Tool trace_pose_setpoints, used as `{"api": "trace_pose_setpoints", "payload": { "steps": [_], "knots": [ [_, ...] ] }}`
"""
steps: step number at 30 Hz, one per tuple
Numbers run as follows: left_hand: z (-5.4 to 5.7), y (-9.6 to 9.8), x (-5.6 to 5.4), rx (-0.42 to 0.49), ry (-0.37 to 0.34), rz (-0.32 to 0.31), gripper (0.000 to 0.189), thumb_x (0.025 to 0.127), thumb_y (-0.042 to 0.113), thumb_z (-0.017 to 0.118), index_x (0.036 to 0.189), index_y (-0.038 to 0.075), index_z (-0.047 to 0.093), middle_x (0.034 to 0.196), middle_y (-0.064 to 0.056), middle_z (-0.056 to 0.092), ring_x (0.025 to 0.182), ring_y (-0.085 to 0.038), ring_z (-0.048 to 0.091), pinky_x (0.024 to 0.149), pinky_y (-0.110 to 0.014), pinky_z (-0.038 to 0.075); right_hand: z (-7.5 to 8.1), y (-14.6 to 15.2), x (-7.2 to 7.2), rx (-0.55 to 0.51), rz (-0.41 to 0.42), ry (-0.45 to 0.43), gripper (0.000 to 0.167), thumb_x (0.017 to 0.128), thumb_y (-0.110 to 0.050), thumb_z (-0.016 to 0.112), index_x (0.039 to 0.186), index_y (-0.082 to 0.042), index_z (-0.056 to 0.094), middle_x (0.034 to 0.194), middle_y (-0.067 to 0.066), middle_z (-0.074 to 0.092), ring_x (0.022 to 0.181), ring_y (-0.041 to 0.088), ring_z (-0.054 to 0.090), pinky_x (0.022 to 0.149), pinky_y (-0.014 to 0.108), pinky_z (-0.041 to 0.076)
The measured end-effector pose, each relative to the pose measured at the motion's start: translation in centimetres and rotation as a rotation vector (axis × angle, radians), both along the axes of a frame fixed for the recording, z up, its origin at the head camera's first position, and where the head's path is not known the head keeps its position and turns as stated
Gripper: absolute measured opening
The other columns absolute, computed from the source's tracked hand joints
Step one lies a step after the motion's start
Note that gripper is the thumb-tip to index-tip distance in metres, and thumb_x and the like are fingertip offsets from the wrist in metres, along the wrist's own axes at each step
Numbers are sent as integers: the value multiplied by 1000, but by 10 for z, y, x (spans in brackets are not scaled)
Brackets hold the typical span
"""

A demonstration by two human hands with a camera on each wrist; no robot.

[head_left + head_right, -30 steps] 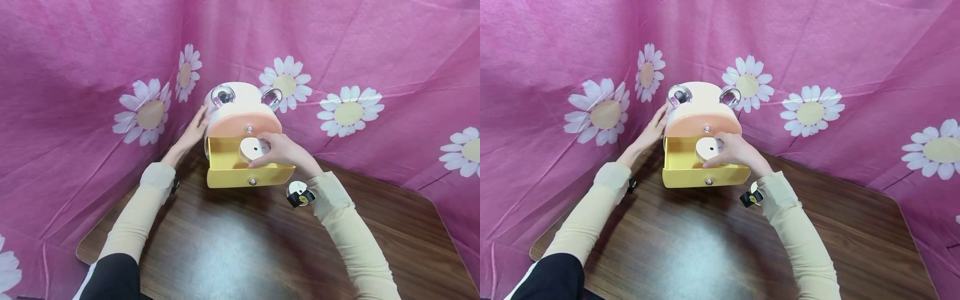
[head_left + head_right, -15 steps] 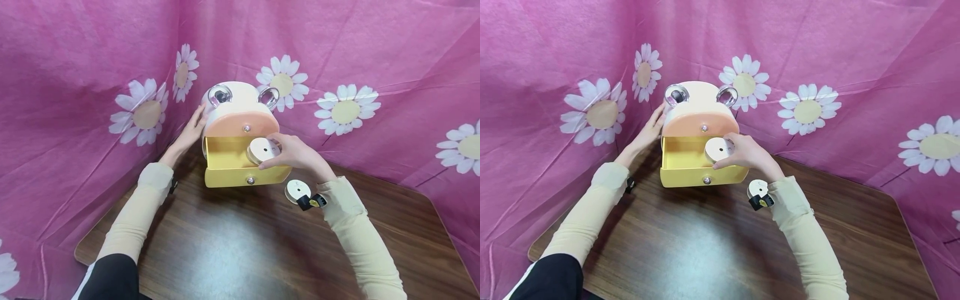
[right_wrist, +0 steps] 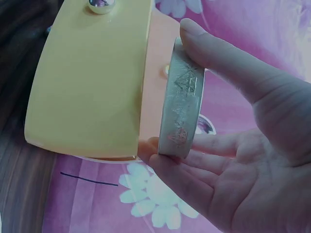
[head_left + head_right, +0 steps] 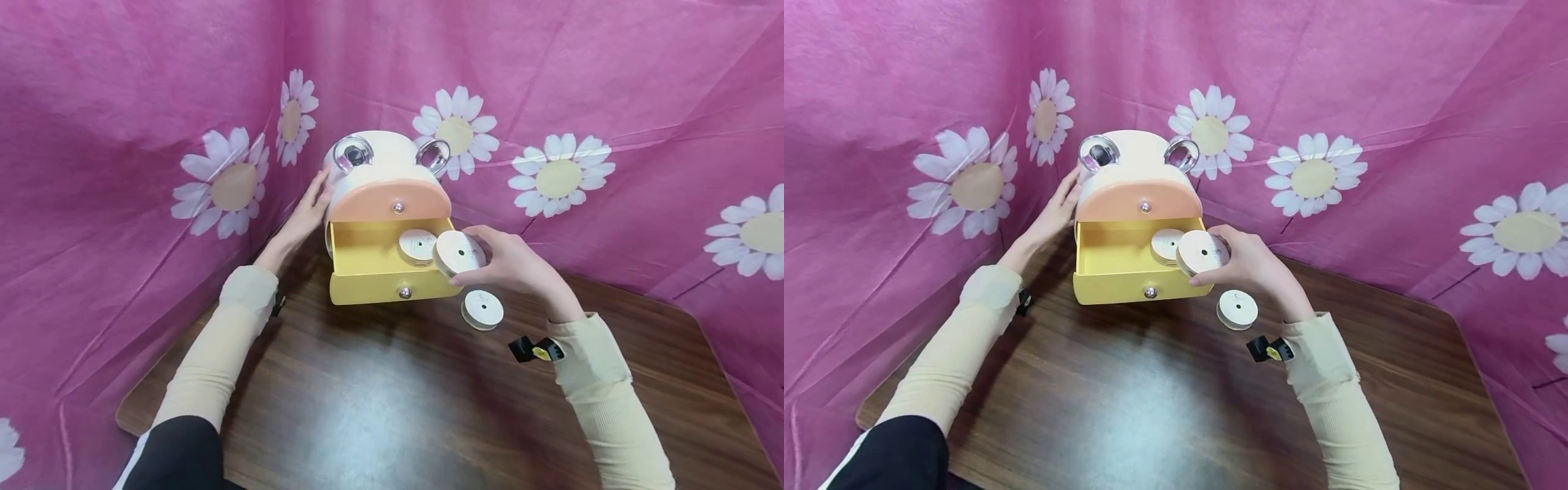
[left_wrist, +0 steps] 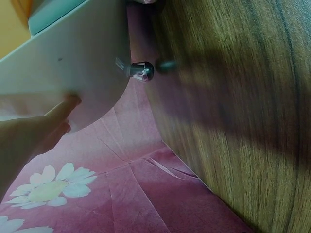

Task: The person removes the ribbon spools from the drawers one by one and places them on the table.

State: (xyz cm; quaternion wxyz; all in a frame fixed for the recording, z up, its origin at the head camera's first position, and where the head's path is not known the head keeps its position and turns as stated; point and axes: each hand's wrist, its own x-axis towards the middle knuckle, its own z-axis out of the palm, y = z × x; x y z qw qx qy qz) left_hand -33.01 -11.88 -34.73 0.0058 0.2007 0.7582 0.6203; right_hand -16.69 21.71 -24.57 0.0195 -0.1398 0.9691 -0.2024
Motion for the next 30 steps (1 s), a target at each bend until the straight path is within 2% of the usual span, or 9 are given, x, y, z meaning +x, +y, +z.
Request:
{"api": "trace_pose_setpoints", "payload": {
  "steps": [5, 8, 16, 22, 24, 30],
  "knots": [
    [14, 0, 13, 9, -27, -23, 61, 107, 28, 38, 161, 18, 11, 169, -12, -6, 157, -25, -7, 128, -46, 0, 1, 12, 16, -7, -50, 36, 78, 68, -41, 90, 133, -13, 57, 116, 8, 68, 102, 23, 60, 89, 39, 46],
    [17, 0, 15, 8, -37, -30, 62, 107, 27, 38, 161, 18, 10, 168, -12, -7, 157, -25, -8, 128, -48, -1, 1, 21, 24, 0, -82, 40, 80, 67, -43, 90, 133, -12, 57, 117, 9, 68, 102, 23, 60, 88, 40, 47],
    [-2, -4, -5, -6, 6, 3, 61, 106, 39, 38, 161, 28, 12, 169, -6, -6, 157, -21, -5, 128, -46, 2, -4, 51, 41, 20, -143, 51, 86, 69, -46, 89, 137, -9, 53, 123, 14, 65, 105, 26, 59, 87, 39, 46],
    [-8, -6, -9, 0, 11, 5, 62, 106, 40, 38, 161, 28, 11, 169, -7, -6, 157, -21, -6, 128, -48, 2, -21, 76, 53, 32, -211, 32, 84, 69, -47, 89, 135, -8, 54, 116, 14, 68, 99, 25, 60, 80, 33, 45],
    [-4, -4, -5, 3, 0, -7, 62, 107, 37, 37, 161, 25, 10, 169, -8, -7, 157, -22, -7, 128, -49, 2, -30, 85, 57, 33, -237, 20, 86, 69, -47, 88, 135, -6, 53, 116, 16, 68, 99, 26, 60, 79, 31, 45],
    [17, 0, 16, 5, -48, -37, 63, 107, 30, 36, 161, 18, 8, 168, -12, -9, 156, -25, -9, 128, -49, 1, -58, 108, 70, 39, -312, -4, 87, 68, -49, 88, 133, -2, 54, 114, 18, 67, 98, 27, 59, 77, 29, 45]
  ]
}}
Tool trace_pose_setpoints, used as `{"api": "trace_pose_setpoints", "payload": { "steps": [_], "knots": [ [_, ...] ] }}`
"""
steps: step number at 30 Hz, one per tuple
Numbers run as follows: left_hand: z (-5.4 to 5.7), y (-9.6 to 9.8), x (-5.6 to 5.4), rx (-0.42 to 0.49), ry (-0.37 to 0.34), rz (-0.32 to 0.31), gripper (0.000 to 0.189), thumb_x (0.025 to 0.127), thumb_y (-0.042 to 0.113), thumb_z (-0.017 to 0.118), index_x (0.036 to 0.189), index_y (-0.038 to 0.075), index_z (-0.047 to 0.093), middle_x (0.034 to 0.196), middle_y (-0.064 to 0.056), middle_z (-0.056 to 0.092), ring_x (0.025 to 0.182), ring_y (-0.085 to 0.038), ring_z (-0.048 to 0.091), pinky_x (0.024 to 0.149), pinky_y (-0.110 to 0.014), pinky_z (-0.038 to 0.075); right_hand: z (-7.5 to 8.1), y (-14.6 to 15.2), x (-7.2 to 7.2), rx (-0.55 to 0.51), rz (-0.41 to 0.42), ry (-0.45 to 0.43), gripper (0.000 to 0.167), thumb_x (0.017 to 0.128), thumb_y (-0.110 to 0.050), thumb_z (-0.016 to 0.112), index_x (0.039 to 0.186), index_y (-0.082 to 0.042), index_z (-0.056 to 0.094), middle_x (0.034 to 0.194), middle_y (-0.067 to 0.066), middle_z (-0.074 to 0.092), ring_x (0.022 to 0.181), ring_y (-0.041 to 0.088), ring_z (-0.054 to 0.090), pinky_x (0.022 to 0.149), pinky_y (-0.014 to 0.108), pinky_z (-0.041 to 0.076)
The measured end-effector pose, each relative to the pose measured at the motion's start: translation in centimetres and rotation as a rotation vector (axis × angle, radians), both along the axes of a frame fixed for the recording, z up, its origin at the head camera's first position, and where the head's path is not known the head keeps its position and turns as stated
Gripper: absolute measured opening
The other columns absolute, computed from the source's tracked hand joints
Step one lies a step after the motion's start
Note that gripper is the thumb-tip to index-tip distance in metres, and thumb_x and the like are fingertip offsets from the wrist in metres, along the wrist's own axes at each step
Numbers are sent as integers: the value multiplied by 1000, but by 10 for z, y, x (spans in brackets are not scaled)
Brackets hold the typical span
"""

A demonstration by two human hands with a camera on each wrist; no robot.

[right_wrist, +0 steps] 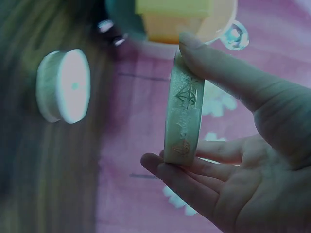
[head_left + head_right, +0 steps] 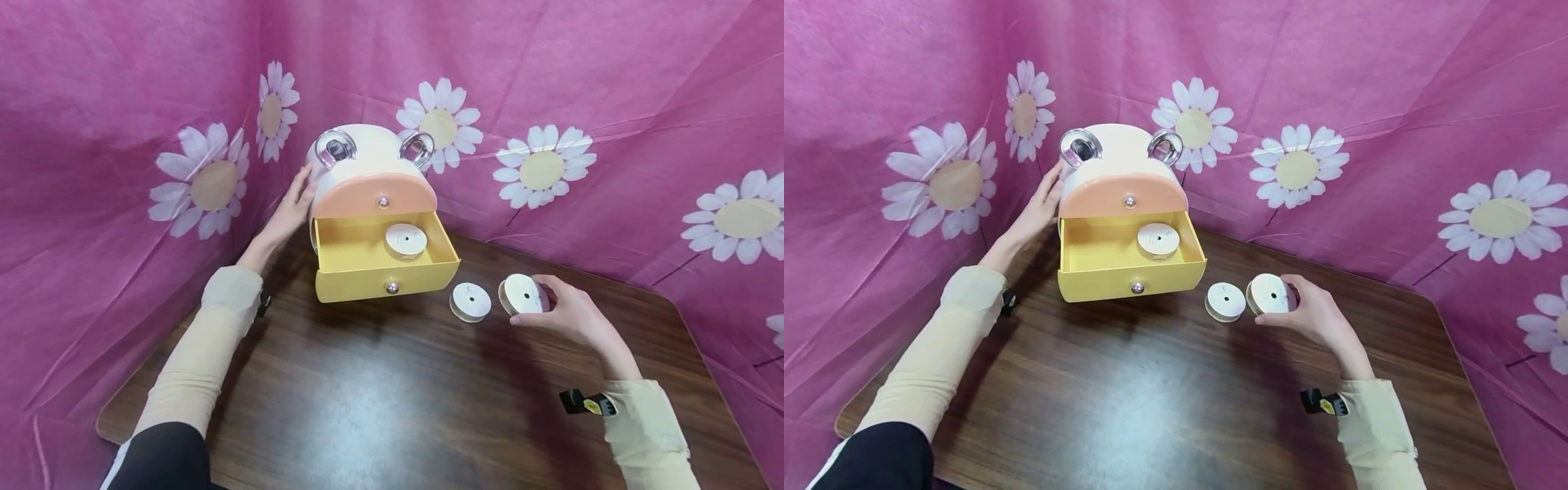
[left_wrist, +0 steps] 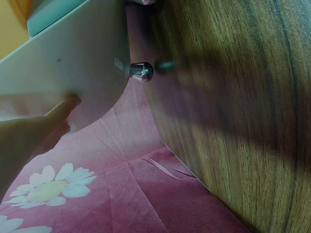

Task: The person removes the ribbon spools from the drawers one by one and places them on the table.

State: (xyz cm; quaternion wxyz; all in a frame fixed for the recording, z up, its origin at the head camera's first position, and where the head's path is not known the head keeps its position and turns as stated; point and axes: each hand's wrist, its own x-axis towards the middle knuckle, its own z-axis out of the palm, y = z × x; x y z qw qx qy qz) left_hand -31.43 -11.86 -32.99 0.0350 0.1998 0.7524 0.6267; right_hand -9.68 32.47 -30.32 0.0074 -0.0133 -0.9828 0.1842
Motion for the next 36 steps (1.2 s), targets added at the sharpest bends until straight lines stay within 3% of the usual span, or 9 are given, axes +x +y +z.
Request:
{"api": "trace_pose_setpoints", "payload": {
  "steps": [3, 10, 19, 26, 36],
  "knots": [
    [-1, -1, -1, 5, 0, -2, 62, 107, 30, 36, 161, 18, 8, 168, -11, -9, 156, -25, -9, 128, -48, 0, -16, 9, 3, 8, -25, -12, 85, 68, -49, 88, 130, -1, 55, 110, 18, 67, 94, 27, 59, 75, 30, 44],
    [-23, -1, -23, 1, 32, 28, 62, 107, 33, 38, 161, 24, 10, 169, -7, -6, 157, -21, -7, 128, -46, 0, -47, 25, 12, 14, -79, -76, 87, 68, -48, 88, 129, 3, 54, 106, 21, 66, 91, 28, 59, 71, 30, 43],
    [-25, -1, -23, 0, 54, 42, 62, 106, 39, 38, 161, 27, 11, 169, -7, -4, 157, -20, -6, 128, -48, 2, -76, 38, 18, -53, -122, -64, 84, 72, -48, 86, 130, 4, 53, 112, 21, 66, 96, 28, 59, 76, 30, 44],
    [-24, -2, -22, 4, 39, 27, 62, 106, 37, 38, 161, 27, 10, 169, -6, -7, 157, -20, -7, 128, -47, 1, -87, 38, 8, -6, -115, -78, 92, 69, -46, 87, 131, 11, 50, 120, 32, 61, 101, 39, 60, 77, 37, 46],
    [-25, -2, -22, 13, 46, 24, 61, 106, 37, 38, 161, 28, 12, 169, -4, -7, 157, -19, -7, 128, -48, 2, -92, 38, -4, 22, -116, -82, 93, 68, -45, 87, 129, 15, 49, 117, 35, 59, 102, 44, 57, 79, 48, 48]
  ]
}}
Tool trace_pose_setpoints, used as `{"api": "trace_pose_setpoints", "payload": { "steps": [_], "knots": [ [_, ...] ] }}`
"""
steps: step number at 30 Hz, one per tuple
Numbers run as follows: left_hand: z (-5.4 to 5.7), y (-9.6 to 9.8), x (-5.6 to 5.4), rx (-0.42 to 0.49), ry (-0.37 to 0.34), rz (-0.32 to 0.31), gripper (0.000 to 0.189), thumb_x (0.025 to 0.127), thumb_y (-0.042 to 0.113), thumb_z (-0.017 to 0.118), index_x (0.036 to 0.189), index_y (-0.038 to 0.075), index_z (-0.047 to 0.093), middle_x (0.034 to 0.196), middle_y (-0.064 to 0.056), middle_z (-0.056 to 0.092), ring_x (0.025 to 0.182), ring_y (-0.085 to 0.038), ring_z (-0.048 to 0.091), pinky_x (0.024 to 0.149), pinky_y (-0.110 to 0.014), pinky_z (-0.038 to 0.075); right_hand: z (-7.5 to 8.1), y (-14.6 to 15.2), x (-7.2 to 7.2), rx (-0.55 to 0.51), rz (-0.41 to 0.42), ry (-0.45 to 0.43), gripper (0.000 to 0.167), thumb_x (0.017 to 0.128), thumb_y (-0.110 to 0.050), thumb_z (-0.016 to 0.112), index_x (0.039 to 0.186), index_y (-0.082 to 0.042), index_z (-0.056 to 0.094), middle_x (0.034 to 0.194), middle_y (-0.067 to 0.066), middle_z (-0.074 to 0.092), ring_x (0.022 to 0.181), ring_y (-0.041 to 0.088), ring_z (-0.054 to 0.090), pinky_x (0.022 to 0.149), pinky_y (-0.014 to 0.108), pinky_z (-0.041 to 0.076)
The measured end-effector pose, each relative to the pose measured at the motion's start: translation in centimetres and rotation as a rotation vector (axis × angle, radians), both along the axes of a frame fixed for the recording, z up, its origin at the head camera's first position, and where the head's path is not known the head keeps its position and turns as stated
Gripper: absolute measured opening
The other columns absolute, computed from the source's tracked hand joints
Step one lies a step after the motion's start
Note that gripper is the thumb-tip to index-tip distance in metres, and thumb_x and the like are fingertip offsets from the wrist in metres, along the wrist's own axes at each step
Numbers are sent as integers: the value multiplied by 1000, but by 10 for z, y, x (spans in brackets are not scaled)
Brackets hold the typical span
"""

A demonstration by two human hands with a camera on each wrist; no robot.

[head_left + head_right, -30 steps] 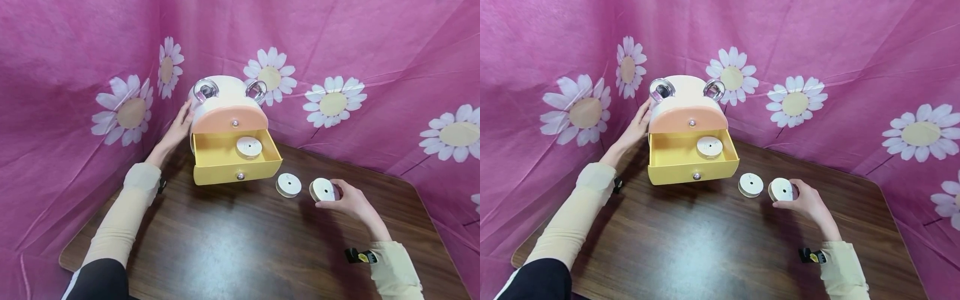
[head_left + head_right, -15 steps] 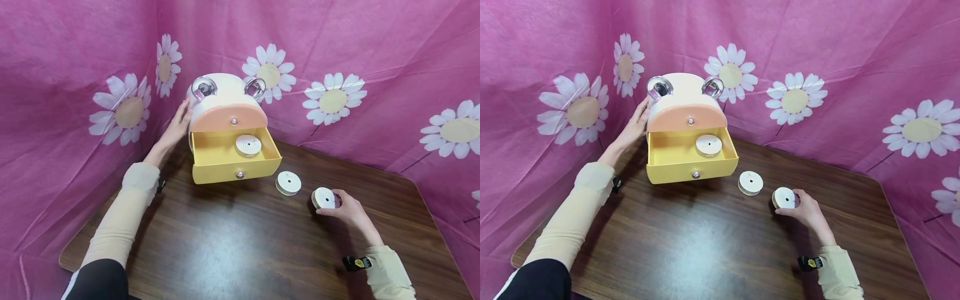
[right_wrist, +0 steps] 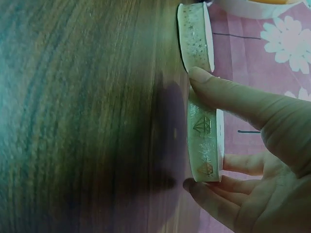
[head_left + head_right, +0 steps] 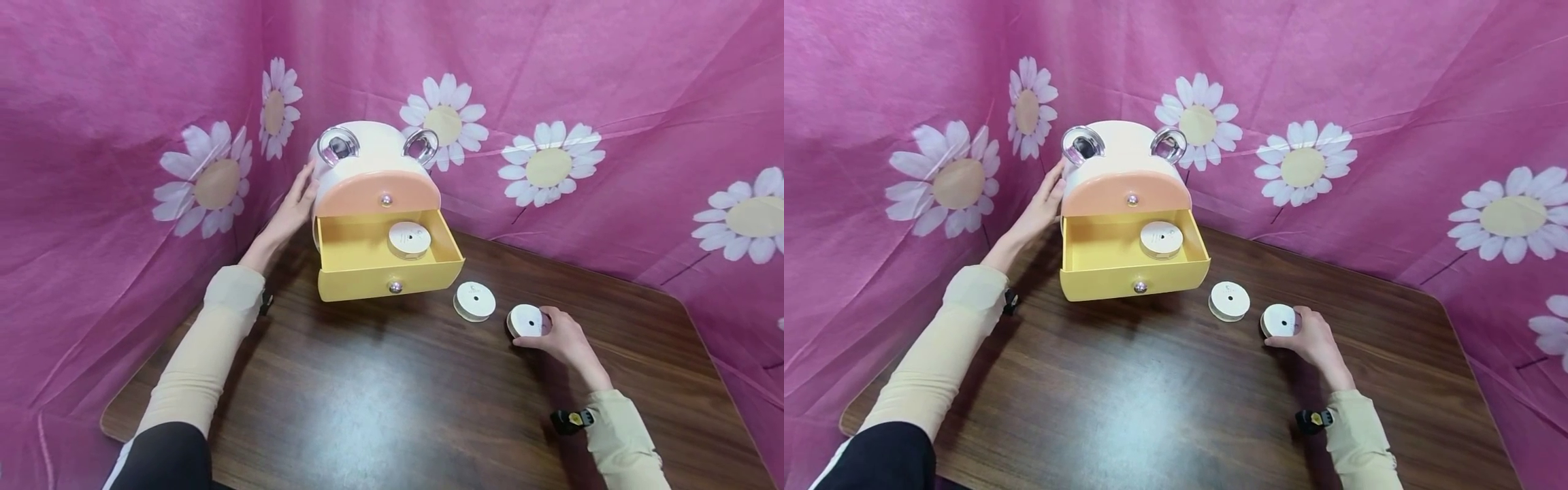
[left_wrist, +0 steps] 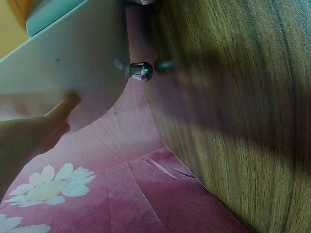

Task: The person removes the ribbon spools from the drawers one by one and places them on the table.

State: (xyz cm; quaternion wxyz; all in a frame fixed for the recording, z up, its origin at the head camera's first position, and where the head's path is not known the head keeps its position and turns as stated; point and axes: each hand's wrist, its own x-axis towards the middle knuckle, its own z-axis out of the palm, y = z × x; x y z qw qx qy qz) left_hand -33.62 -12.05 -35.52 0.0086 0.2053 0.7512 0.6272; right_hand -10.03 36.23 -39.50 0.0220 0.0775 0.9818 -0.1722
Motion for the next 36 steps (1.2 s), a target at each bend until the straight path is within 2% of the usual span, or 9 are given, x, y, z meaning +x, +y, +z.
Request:
{"api": "trace_pose_setpoints", "payload": {
  "steps": [4, 9, 13, 20, 23, 26, 29, 33, 36],
  "knots": [
    [0, 0, 1, 3, 3, 3, 61, 106, 38, 38, 161, 28, 12, 169, -5, -7, 157, -20, -6, 128, -48, 2, -1, 4, -1, 9, 7, -7, 92, 67, -44, 88, 127, 15, 50, 115, 35, 59, 100, 43, 56, 78, 47, 47],
    [2, 2, 1, 7, 4, -1, 61, 107, 35, 37, 161, 26, 11, 169, -6, -8, 157, -20, -6, 128, -47, 4, -5, 9, -2, 24, 13, -13, 94, 66, -44, 88, 126, 18, 50, 115, 37, 59, 104, 46, 54, 82, 53, 47],
    [5, 2, 3, 6, -13, -7, 61, 107, 31, 36, 161, 23, 10, 169, -7, -8, 156, -20, -7, 128, -47, 5, -9, 11, -1, 26, 12, -7, 92, 65, -44, 89, 123, 17, 52, 111, 34, 59, 103, 45, 53, 80, 50, 45],
    [26, 2, 23, -3, -55, -25, 62, 107, 26, 35, 161, 15, 7, 168, -13, -10, 156, -26, -9, 126, -53, 10, -12, 13, 1, 17, 23, 4, 86, 65, -42, 89, 120, 16, 55, 112, 33, 61, 104, 44, 53, 79, 45, 44],
    [29, 2, 26, -8, -64, -28, 63, 107, 25, 35, 161, 15, 6, 168, -14, -10, 156, -27, -7, 124, -56, 16, -12, 13, 2, 16, 21, -2, 86, 66, -41, 89, 120, 16, 55, 112, 33, 61, 102, 42, 55, 77, 42, 44],
    [27, 2, 25, 2, -71, -34, 63, 107, 26, 35, 161, 16, 5, 168, -13, -12, 156, -28, -7, 123, -58, 18, -12, 13, 2, 12, 23, 0, 85, 66, -40, 89, 120, 15, 56, 111, 32, 62, 98, 41, 56, 75, 39, 43],
    [17, 1, 15, 6, -66, -29, 63, 107, 29, 35, 161, 20, 5, 168, -11, -13, 156, -28, -6, 121, -61, 20, -11, 13, 2, 17, 32, 5, 85, 66, -41, 89, 120, 16, 55, 110, 32, 62, 96, 40, 56, 74, 39, 44],
    [4, 0, 4, 1, -40, -16, 62, 107, 35, 36, 161, 27, 6, 169, -6, -12, 156, -26, -5, 120, -62, 22, -5, 12, 2, 17, 41, -9, 92, 68, -44, 88, 126, 16, 51, 118, 36, 59, 105, 45, 56, 83, 50, 49],
    [2, 1, 4, -2, -23, -11, 63, 107, 38, 36, 161, 28, 7, 169, -5, -11, 156, -24, -6, 123, -59, 18, 8, 8, 1, 15, 55, -10, 97, 70, -45, 86, 132, 17, 46, 128, 39, 54, 117, 53, 51, 93, 61, 46]
  ]
}}
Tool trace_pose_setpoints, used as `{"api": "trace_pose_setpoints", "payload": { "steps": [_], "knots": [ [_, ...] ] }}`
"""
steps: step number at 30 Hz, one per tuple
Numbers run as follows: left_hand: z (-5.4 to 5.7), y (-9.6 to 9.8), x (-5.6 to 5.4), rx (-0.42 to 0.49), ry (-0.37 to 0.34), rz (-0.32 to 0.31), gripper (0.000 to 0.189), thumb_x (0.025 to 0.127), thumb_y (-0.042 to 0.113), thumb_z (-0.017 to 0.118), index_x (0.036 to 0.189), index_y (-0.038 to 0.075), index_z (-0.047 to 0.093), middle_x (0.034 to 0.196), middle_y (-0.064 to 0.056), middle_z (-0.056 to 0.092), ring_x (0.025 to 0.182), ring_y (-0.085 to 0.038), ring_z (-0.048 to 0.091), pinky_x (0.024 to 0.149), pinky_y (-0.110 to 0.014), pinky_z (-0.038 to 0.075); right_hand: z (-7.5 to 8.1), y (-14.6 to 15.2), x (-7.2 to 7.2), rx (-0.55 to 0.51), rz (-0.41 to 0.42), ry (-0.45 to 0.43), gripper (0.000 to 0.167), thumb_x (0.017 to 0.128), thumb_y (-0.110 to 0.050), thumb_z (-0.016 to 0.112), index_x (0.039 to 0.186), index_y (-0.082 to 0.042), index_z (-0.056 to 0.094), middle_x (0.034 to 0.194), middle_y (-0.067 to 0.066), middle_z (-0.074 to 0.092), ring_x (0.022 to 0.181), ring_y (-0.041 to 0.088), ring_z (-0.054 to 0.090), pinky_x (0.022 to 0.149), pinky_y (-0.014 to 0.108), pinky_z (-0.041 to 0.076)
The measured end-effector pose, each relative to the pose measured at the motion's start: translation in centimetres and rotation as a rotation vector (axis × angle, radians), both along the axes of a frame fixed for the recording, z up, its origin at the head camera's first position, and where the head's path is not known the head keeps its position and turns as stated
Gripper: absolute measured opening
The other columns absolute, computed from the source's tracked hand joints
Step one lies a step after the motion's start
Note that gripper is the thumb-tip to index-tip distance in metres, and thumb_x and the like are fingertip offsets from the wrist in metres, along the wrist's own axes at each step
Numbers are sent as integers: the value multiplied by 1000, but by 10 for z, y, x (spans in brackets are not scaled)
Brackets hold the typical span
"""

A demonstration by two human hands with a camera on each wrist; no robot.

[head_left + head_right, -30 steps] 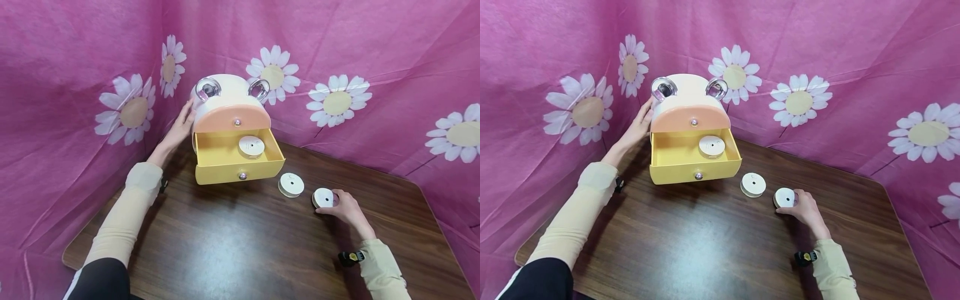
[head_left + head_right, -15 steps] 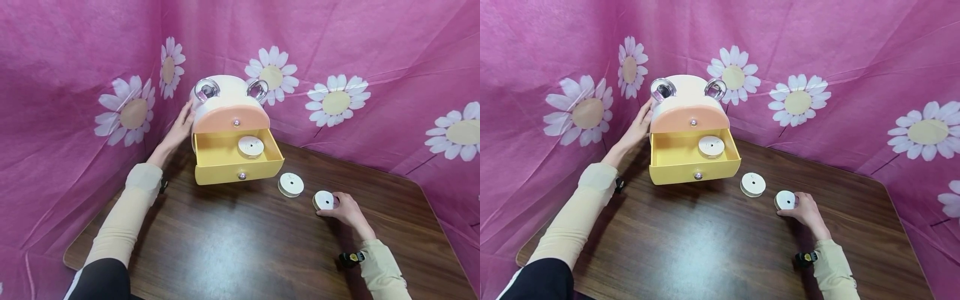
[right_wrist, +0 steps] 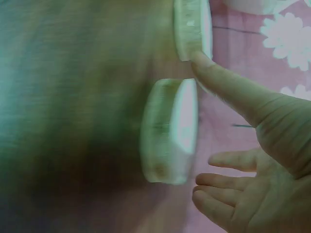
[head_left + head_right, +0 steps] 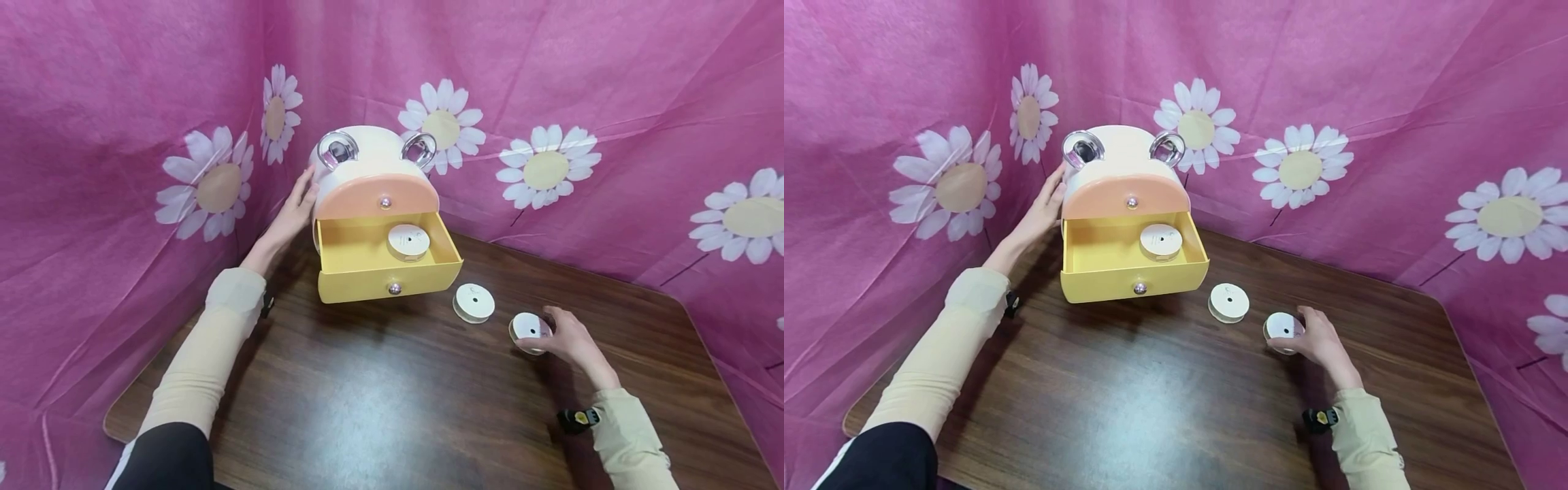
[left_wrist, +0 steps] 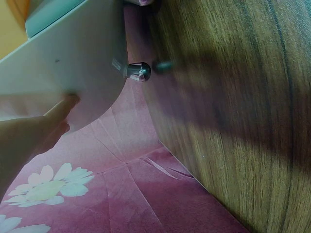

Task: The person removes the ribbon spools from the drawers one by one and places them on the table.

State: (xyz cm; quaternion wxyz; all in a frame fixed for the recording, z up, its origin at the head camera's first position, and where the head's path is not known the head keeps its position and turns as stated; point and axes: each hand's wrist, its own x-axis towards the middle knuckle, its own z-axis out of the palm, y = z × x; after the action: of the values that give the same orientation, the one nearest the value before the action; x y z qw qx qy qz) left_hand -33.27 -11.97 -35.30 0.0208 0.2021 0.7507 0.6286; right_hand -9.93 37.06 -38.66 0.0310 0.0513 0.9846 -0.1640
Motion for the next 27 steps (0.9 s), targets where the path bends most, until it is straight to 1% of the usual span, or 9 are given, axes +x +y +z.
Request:
{"api": "trace_pose_setpoints", "payload": {
  "steps": [4, 6, 8, 11, 15, 18, 21, 24, 27],
  "knots": [
    [0, -1, -1, 0, 13, 3, 63, 107, 39, 36, 161, 27, 7, 169, -6, -10, 156, -23, -8, 125, -56, 11, 26, -10, -8, 8, 39, 34, 97, 73, -44, 85, 136, 17, 44, 134, 41, 48, 124, 57, 44, 101, 65, 40],
    [0, -1, -1, 1, 17, 6, 63, 107, 38, 36, 161, 26, 8, 169, -6, -9, 156, -23, -7, 126, -54, 10, 42, -19, -13, 7, 62, 63, 96, 74, -44, 85, 137, 16, 44, 136, 40, 48, 126, 56, 43, 103, 65, 38],
    [0, -2, -2, 1, 23, 6, 63, 107, 38, 36, 161, 26, 7, 169, -7, -9, 156, -22, -7, 127, -52, 7, 58, -31, -18, -4, 90, 113, 95, 74, -43, 85, 137, 15, 44, 137, 39, 48, 128, 55, 43, 105, 65, 37],
    [1, -3, -2, 4, 26, 10, 63, 107, 38, 37, 161, 26, 8, 169, -6, -7, 157, -22, -6, 127, -51, 7, 81, -54, -29, -22, 138, 206, 89, 75, -41, 85, 138, 10, 46, 138, 33, 51, 130, 51, 45, 106, 62, 37],
    [0, -5, -2, 6, 27, 9, 62, 107, 38, 36, 161, 26, 8, 169, -6, -8, 157, -21, -7, 127, -50, 6, 105, -92, -46, -51, 211, 324, 77, 77, -36, 85, 136, 2, 52, 134, 24, 59, 127, 42, 52, 106, 56, 41],
    [0, -5, -1, 8, 25, 5, 63, 107, 38, 35, 161, 26, 7, 169, -6, -10, 156, -22, -7, 127, -50, 5, 116, -119, -60, -67, 275, 370, 69, 80, -33, 83, 135, -1, 55, 132, 20, 61, 125, 37, 55, 106, 53, 43],
    [0, -3, -1, 3, 26, 10, 63, 107, 39, 35, 161, 26, 8, 169, -6, -8, 157, -21, -6, 128, -48, 4, 120, -142, -73, -87, 349, 380, 63, 83, -30, 81, 133, 0, 58, 132, 20, 63, 124, 35, 58, 106, 50, 46],
    [-1, -2, -1, -5, 33, 14, 63, 107, 39, 36, 161, 25, 8, 169, -6, -7, 157, -21, -6, 128, -46, 2, 119, -161, -85, -107, 417, 350, 57, 85, -28, 79, 131, 0, 60, 129, 19, 65, 120, 34, 61, 104, 48, 48],
    [-3, 0, -2, -5, 33, 13, 63, 107, 39, 36, 161, 25, 8, 169, -5, -6, 157, -20, -6, 128, -46, 1, 116, -173, -95, -119, 457, 285, 54, 86, -29, 78, 130, -2, 61, 126, 17, 66, 116, 33, 62, 100, 47, 49]
  ]
}}
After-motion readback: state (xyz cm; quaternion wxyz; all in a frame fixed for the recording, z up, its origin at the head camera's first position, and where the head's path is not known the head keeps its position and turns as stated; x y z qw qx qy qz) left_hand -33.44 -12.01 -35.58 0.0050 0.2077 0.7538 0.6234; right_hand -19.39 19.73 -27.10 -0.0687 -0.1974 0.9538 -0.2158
